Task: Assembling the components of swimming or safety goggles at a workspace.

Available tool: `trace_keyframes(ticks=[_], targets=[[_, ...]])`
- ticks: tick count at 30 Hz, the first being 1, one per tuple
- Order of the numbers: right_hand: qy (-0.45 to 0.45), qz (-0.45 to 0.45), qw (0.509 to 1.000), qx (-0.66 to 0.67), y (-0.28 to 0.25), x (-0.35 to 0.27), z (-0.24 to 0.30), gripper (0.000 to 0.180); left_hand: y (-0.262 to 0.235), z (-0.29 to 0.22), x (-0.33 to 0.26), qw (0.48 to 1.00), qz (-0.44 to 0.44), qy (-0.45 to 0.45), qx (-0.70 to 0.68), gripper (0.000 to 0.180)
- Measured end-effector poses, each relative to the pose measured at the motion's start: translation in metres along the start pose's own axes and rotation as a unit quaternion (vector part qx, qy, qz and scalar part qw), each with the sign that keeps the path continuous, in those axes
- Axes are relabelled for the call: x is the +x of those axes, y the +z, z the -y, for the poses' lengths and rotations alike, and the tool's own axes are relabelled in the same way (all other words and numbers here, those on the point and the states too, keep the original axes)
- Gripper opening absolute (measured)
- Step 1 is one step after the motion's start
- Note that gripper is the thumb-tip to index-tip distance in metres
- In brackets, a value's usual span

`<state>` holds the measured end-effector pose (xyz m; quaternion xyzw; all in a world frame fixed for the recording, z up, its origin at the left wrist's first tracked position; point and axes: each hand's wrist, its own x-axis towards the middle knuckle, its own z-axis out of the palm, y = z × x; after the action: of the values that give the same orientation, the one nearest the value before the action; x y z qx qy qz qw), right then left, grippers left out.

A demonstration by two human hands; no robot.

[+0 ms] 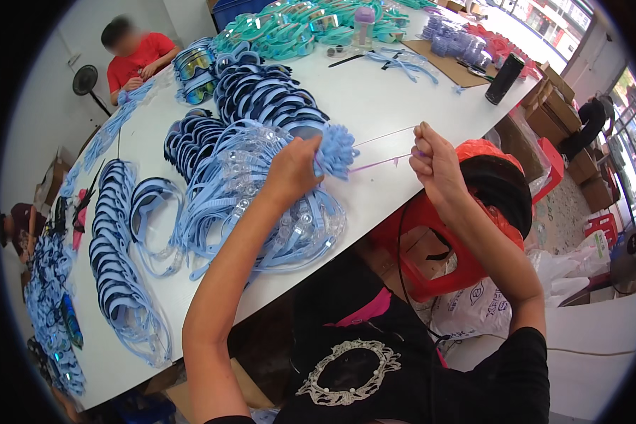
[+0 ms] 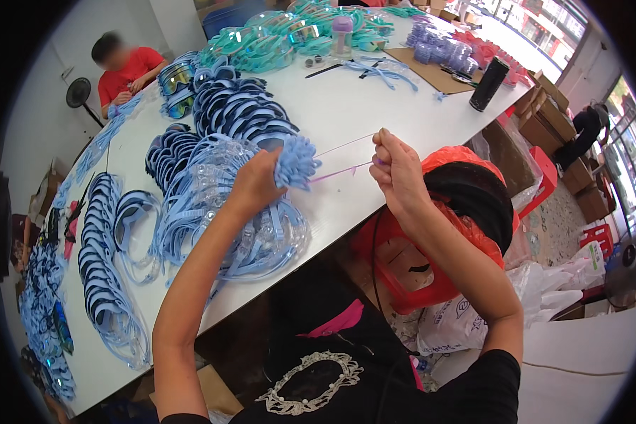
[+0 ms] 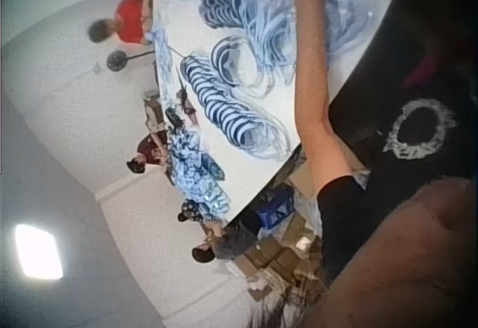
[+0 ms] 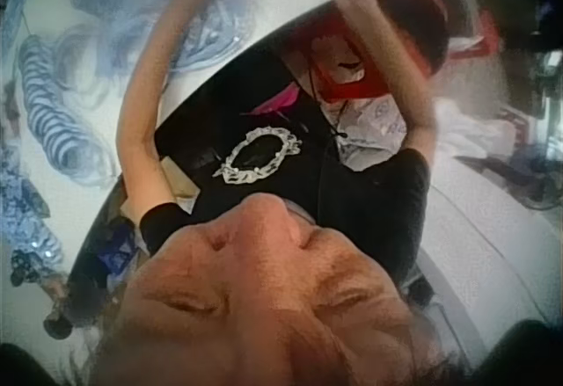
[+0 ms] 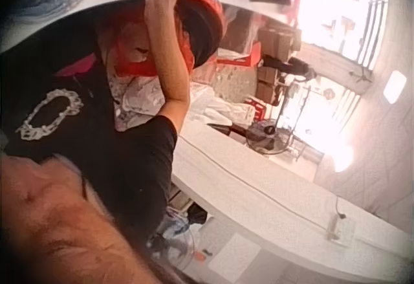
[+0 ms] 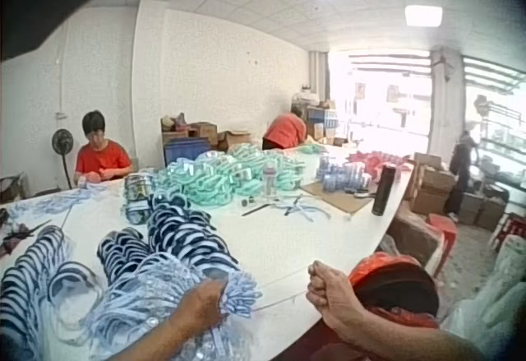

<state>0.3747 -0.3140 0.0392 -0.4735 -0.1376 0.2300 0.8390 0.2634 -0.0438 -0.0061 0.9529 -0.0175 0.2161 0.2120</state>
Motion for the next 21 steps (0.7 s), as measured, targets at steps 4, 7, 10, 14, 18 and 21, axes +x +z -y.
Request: trace_keyframes(ticks=[4, 7, 10, 14, 18, 21], targets=[[0.028, -0.065, 0.997, 0.016, 0.019, 0.030, -0.033, 0.031, 0.004, -0.017, -0.011, 0.971, -0.059, 0.184, 0.143, 0.044], [0.053, -0.010, 0.998, -0.016, 0.037, 0.050, -0.051, 0.037, -0.005, -0.024, -0.014, 0.961, -0.048, 0.211, 0.172, 0.049], [-0.044, 0.102, 0.993, -0.050, 0.047, 0.037, -0.036, 0.032, 0.004, -0.012, -0.015, 0.966, -0.042, 0.183, 0.177, 0.054], [-0.220, 0.219, 0.879, -0.362, 0.055, -0.056, 0.010, 0.016, 0.008, 0.000, -0.011, 0.987, -0.013, 0.066, 0.146, 0.060], [-0.153, 0.302, 0.841, -0.423, 0.028, -0.119, 0.022, 0.009, -0.004, -0.012, 0.002, 0.994, 0.048, -0.064, 0.072, 0.057], [-0.047, 0.317, 0.830, -0.457, 0.002, -0.152, -0.009, 0.007, -0.004, -0.012, 0.005, 0.997, 0.024, -0.062, 0.050, 0.056]])
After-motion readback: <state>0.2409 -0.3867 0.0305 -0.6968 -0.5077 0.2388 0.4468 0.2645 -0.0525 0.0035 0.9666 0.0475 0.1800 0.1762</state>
